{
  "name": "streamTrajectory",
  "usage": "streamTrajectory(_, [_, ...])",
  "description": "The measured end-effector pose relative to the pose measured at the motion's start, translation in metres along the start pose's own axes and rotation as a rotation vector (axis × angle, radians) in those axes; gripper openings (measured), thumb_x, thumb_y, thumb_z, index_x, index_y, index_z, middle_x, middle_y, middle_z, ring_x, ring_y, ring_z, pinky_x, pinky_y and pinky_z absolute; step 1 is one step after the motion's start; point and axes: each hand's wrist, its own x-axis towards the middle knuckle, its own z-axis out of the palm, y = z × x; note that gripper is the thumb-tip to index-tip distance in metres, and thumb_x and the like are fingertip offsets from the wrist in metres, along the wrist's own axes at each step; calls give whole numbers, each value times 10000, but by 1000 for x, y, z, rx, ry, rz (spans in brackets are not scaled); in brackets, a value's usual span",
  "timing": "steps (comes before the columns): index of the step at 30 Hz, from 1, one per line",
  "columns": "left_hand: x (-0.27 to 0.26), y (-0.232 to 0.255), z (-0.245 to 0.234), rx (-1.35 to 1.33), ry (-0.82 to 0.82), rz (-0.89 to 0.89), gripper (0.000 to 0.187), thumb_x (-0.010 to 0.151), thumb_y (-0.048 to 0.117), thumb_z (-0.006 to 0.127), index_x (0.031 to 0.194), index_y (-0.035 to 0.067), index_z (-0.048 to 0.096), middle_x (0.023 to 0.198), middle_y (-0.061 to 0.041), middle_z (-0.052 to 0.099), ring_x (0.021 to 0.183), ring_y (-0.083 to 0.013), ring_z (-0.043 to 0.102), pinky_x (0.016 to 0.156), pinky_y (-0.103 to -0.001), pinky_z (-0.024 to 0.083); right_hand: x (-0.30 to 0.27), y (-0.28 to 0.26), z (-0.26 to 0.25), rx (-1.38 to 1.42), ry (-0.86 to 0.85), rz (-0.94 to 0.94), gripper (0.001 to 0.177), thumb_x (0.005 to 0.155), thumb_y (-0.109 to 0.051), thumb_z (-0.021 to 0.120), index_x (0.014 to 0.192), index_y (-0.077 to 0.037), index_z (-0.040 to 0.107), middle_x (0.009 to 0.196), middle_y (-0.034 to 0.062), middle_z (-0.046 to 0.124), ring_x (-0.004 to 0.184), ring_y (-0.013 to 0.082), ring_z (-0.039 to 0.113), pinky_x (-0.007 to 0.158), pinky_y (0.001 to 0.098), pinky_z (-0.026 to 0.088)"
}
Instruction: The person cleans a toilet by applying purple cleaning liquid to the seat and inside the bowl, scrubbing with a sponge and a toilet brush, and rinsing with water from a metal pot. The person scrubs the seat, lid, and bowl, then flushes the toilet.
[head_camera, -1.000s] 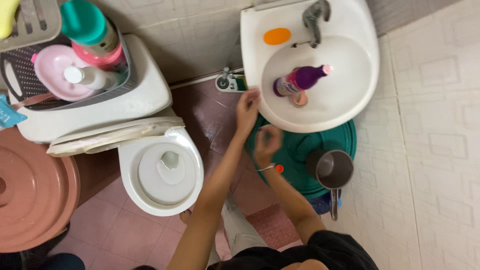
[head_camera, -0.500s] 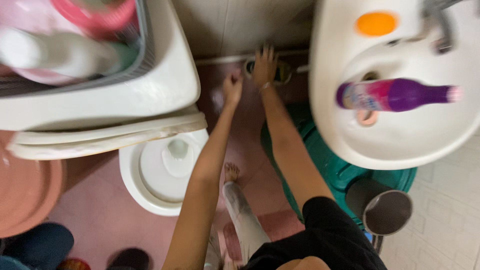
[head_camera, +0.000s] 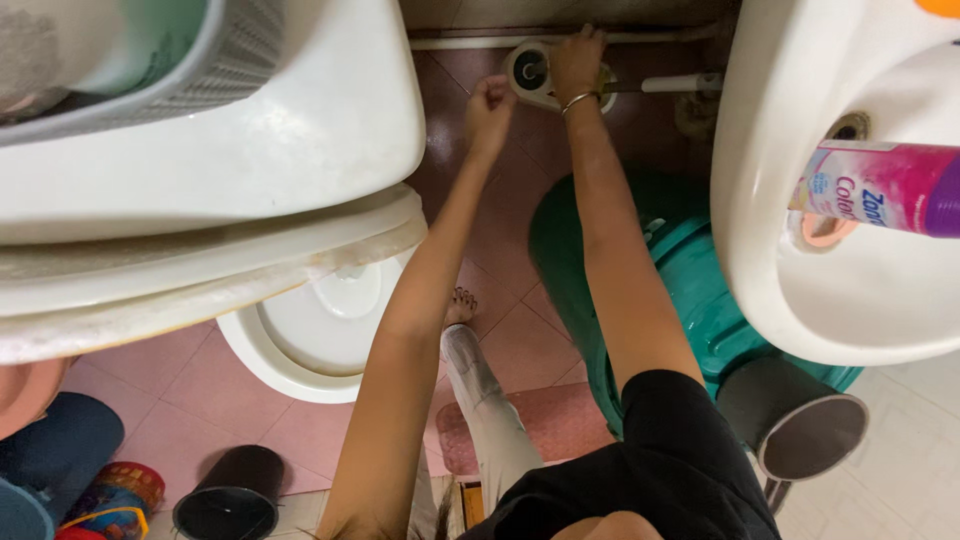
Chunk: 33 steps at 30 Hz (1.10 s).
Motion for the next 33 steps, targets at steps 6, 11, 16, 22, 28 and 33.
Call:
streamTrajectory(6, [-38,20,-8,97,-61,-89,356,925,200,659,1273,128,634,1083,-60,724,1011,-194,705,909,-348,558,-20,31,-75,-109,-67,-44,210,903,-375,782,888,-166,792,846,43,734,927,225,631,751,395,397])
streamTrajectory(11, [-79,20,-15,160,-11,-43,359,905,220,678,1250,121,667,1100,-81,716,1028,-224,691,906,-365,537,-57,54,-163,-199,-83,-85,250,873,-432,728,907,-190,777,828,24,731,819,225,650,727,415,397])
streamTrajectory(16, [-137,29,-37,138,86,-18,373,859,223,703,1211,99,683,1016,-119,751,974,-259,723,884,-359,545,-113,59,-213,-51,-123,-26,119,891,-251,689,915,-180,781,819,8,736,689,237,700,448,416,480])
streamTrajectory(22, [-238,73,-90,124,109,-82,337,842,182,694,1164,85,696,1021,-105,763,980,-250,726,880,-353,543,-231,74,-266,111,-186,-149,227,949,-272,629,950,-148,819,934,59,778,816,235,753,547,378,541])
streamTrajectory(28, [-334,113,-174,-136,250,-71,327,866,139,659,1187,77,681,1048,-88,758,987,-210,703,891,-338,540,-360,85,-368,176,-35,-330,273,964,-233,568,1005,-110,808,1057,152,771,971,340,741,766,447,580])
streamTrajectory(33, [-405,115,-264,-286,469,-46,326,865,161,701,1179,71,699,1033,-75,729,951,-192,679,851,-336,542,-433,60,-481,175,-106,-415,321,944,-322,598,1026,-89,803,1069,182,761,993,372,729,813,482,583])
